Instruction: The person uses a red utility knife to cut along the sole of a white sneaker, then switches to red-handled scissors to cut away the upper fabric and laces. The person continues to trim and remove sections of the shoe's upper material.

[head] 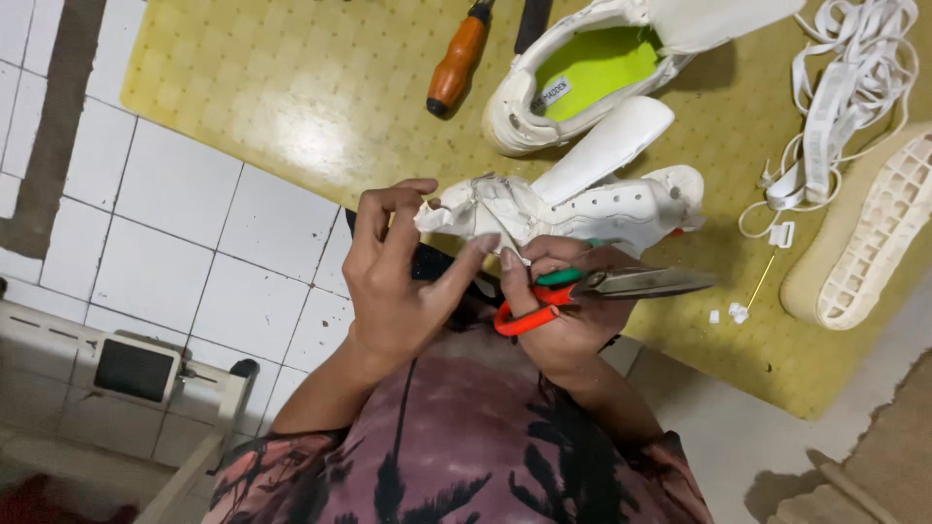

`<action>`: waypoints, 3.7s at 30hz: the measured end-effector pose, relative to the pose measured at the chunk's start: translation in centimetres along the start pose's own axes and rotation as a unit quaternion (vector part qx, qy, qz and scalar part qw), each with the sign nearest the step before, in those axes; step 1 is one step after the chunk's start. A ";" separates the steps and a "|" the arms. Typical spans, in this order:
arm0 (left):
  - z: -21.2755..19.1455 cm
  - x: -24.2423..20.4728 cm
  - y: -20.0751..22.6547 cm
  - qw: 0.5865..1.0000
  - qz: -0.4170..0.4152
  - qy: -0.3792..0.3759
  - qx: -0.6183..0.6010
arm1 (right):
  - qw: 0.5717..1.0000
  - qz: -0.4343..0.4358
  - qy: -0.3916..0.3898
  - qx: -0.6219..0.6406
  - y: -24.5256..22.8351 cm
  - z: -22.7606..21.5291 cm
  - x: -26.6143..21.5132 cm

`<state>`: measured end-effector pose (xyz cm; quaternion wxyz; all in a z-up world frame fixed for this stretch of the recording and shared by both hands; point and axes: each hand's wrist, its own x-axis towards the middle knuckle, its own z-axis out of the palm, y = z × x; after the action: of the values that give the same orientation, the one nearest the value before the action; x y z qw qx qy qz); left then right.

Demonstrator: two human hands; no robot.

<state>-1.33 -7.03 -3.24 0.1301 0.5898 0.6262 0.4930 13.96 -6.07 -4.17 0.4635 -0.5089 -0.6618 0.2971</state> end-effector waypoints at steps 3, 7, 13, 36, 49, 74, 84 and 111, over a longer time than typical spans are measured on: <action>-0.2 0.1 -0.3 0.999 -0.006 -0.025 -0.040 | 0.995 -0.060 -0.006 -0.082 -0.6 0.5 0.9; 0.2 0.2 -0.4 0.988 -0.070 -0.034 -0.130 | 1.000 -0.027 0.013 -0.001 0.1 1.1 0.2; 1.5 0.1 -0.9 0.953 -0.109 -0.032 -0.280 | 0.994 0.050 0.053 0.079 0.2 -0.3 0.2; 1.4 2.3 2.4 0.943 -0.092 -0.037 -0.317 | 0.817 -0.213 -0.165 -0.509 -2.6 -12.5 1.7; 1.2 2.3 3.0 0.956 -0.062 -0.041 -0.285 | 0.819 -0.250 -0.186 -0.481 -3.1 -12.7 1.3; 3.5 1.0 2.4 0.976 0.087 0.061 -0.192 | 0.815 -0.195 -0.187 -0.513 -4.2 -13.7 0.3; 3.2 0.7 2.4 0.976 0.083 0.029 -0.201 | 0.784 -0.244 -0.205 -0.533 -4.8 -14.2 0.7; 2.9 2.7 2.1 0.952 0.063 -0.058 -0.293 | 0.907 -0.100 -0.227 -0.341 -4.0 -14.4 1.0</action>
<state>1.37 -3.79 -1.86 0.3013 0.5917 0.4072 0.6271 25.48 -7.45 5.31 0.1262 -0.4856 -0.8577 0.1126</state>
